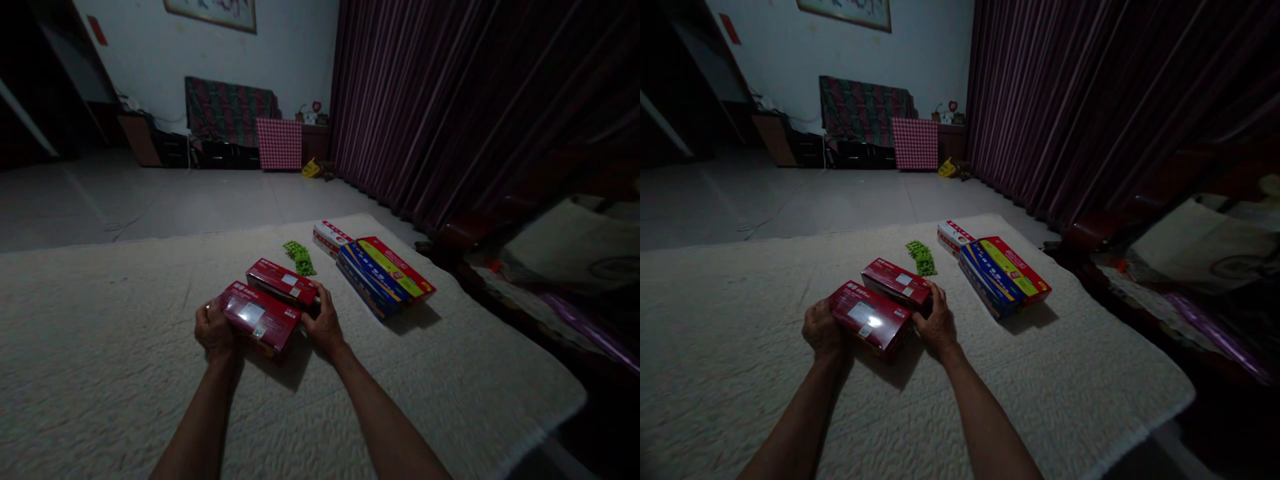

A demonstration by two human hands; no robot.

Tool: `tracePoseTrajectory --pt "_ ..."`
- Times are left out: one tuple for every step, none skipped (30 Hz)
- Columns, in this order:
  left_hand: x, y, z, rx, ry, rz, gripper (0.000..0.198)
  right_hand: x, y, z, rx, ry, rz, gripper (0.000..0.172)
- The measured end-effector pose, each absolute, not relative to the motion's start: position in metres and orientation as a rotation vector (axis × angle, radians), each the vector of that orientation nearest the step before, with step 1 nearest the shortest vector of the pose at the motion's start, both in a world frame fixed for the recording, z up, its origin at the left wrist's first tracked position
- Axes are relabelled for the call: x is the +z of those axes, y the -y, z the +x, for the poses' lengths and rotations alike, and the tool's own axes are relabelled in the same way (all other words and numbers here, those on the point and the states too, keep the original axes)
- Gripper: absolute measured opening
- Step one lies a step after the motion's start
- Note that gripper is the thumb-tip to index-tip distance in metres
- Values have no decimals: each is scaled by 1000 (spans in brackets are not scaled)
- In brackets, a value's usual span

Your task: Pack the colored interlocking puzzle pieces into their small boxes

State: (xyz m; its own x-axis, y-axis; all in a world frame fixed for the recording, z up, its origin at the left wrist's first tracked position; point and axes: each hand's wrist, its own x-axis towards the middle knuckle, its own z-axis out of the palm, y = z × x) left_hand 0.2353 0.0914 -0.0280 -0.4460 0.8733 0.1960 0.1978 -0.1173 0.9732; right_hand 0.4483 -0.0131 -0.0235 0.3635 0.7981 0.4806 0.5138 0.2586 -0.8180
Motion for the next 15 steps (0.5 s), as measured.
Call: tracePoseTrajectory --pt "-28 -92 236 1620 -1617 1168 35 -22 14 448 264 1258 -1423 80" --pt "-27 -92 236 1631 -1628 1132 34 -21 15 447 244 1231 -1445 78" --pt "-26 -92 237 1642 -1638 1102 33 -19 17 446 237 1214 -1460 77" --pt "-25 -91 237 1646 -1640 1097 32 -17 18 445 234 1194 -1465 75" --pt "-24 -91 238 1647 -1642 1099 32 -15 19 445 234 1173 -1456 73" --pt "-24 -91 238 1646 -1646 1104 32 -12 19 444 232 1155 -1436 72" --pt "-23 -91 238 1643 -1650 1108 31 -10 19 444 224 1140 -1410 71" --pt "-22 -90 238 1639 -1647 1115 31 -7 19 445 207 1130 -1385 71" --pt "-22 -90 238 1634 -1637 1123 31 -3 19 447 182 1127 -1365 71" --pt "-21 -90 237 1629 -1625 1133 30 1 19 450 145 1129 -1352 72" --pt "-21 -89 237 1625 -1614 1144 30 6 18 454 96 1137 -1344 73" --pt "-21 -89 237 1621 -1611 1155 30 11 18 460 39 1141 -1342 74" --pt "-22 -90 237 1617 -1617 1163 31 17 18 468 -22 1138 -1345 74" --pt "-22 -90 237 1614 -1632 1167 31 23 18 477 -83 1127 -1351 74" --pt "-23 -90 237 1610 -1645 1172 32 30 19 487 -133 1102 -1370 75"
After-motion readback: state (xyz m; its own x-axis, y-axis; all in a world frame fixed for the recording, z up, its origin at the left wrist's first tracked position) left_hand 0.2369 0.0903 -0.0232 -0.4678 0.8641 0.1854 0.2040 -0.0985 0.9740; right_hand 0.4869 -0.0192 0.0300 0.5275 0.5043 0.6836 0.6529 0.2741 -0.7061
